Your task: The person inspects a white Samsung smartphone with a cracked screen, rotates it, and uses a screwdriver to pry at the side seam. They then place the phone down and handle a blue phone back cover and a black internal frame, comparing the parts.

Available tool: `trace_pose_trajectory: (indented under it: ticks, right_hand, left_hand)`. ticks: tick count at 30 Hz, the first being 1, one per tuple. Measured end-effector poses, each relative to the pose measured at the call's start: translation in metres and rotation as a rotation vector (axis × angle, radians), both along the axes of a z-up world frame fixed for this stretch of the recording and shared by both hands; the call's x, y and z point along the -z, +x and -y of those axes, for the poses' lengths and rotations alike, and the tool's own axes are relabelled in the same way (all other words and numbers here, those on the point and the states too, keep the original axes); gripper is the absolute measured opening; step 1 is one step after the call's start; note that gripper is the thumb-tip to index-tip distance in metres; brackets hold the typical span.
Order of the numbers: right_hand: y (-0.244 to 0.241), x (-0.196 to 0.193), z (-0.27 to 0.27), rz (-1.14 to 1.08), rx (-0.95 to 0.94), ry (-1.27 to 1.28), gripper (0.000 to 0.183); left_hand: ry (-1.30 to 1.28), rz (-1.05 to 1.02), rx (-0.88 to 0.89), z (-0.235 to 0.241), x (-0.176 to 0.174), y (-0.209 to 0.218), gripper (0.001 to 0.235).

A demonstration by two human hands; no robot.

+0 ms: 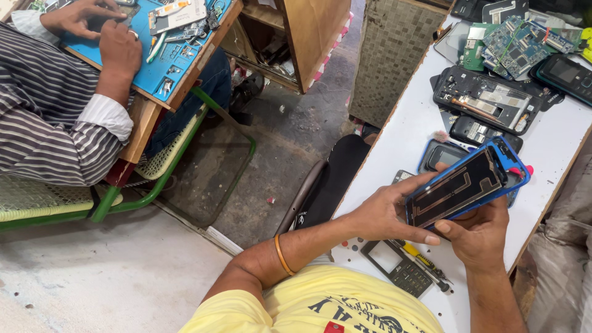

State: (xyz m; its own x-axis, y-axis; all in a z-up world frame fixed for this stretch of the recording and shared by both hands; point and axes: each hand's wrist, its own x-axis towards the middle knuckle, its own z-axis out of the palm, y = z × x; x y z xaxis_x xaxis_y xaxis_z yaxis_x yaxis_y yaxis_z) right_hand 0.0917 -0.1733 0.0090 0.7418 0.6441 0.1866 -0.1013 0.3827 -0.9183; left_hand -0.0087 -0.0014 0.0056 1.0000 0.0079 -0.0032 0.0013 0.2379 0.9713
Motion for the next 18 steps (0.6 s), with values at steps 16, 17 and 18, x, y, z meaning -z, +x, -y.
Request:
trace_pose_trajectory:
  ticks: [16,17,18]
  right_hand:
    - [0.004,0.017,0.009,0.117,0.159,-0.188,0.046]
    - [0.006,0.017,0.007,0.100,0.189,-0.190,0.045]
    - [0.008,0.017,0.005,0.081,0.216,-0.194,0.044]
  left_hand:
    - [0.082,0.076,-0.291,0.000,0.005,-0.002,0.098]
    - [0.062,0.042,-0.261,0.000,0.006,-0.001,0.082]
    - [0.041,0.007,-0.232,0.001,0.009,-0.001,0.066]
